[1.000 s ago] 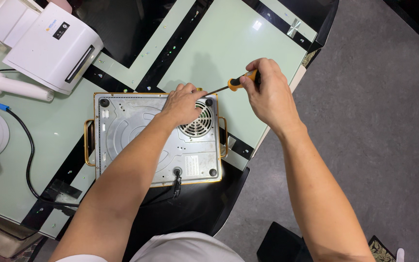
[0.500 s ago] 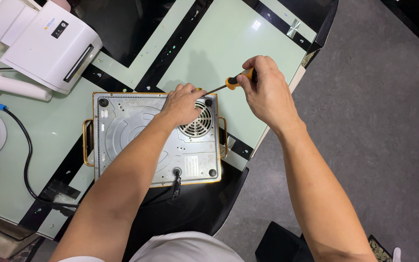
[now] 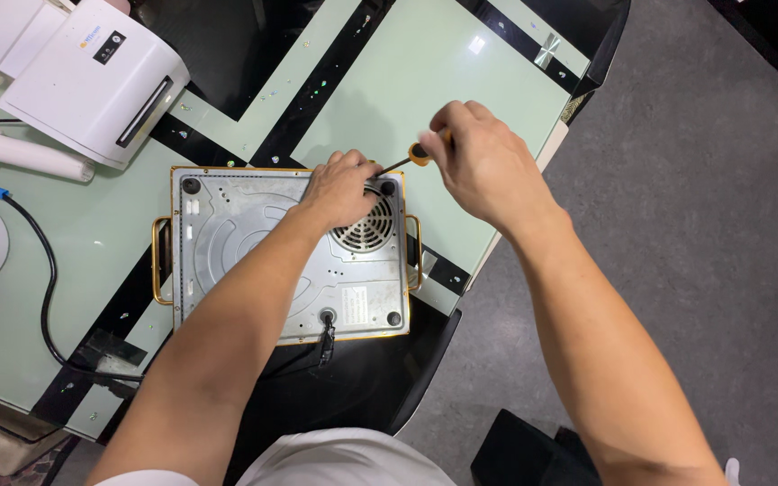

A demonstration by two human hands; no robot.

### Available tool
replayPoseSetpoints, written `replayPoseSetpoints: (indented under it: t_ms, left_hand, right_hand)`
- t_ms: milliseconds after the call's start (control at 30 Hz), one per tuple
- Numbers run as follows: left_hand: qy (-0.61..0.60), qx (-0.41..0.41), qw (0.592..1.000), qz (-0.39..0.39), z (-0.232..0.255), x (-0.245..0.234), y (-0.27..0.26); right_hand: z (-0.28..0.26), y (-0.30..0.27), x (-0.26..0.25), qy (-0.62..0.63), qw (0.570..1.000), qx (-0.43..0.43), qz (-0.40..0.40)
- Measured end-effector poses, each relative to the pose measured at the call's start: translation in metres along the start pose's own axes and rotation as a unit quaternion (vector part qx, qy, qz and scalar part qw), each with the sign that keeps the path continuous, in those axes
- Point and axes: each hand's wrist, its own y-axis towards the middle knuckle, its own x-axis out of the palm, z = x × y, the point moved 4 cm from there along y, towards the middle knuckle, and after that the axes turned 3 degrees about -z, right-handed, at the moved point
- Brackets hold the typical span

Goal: The person uses a screwdriver to remove screws from the bottom of a portable gas stove. They then lift the metal base plate off the stove frame, exposing the internal components.

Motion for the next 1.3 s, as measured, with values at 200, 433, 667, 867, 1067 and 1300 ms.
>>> replayPoseSetpoints:
  t_ms: [200, 433, 667, 867, 1067, 1300]
  left_hand:
    - [-0.109, 0.034, 0.989, 0.092, 0.012, -0.017, 0.013]
    - [-0.116, 0.001, 0.993, 0.035, 0.011, -0.029, 0.017]
    - [-0.127, -0.036, 0.991, 0.028, 0.021, -0.033, 0.018]
    - [-0.103, -0.007, 0.994, 0.026, 0.02, -0.031, 0.026]
    - [-0.067, -0.015, 0.998, 0.011, 0.022, -0.027, 0.034]
    - [-0.094, -0.055, 0.994, -0.027, 0.02, -0.028, 0.03]
  right_hand:
    - [-0.007, 0.031, 0.013, -0.042, 0.993, -0.096, -0.054]
    - [-0.028, 0.049, 0.017, -0.088, 0.974, -0.155, -0.143]
    - [-0.016, 0.048, 0.018, -0.196, 0.969, -0.098, -0.114]
    - [-0.017, 0.041, 0.014, -0.169, 0.977, -0.124, -0.045]
    - [-0.01, 0.043, 0.018, -0.17, 0.977, -0.113, -0.057]
    - [-0.006, 0.038, 0.019, -0.15, 0.986, 0.04, -0.062]
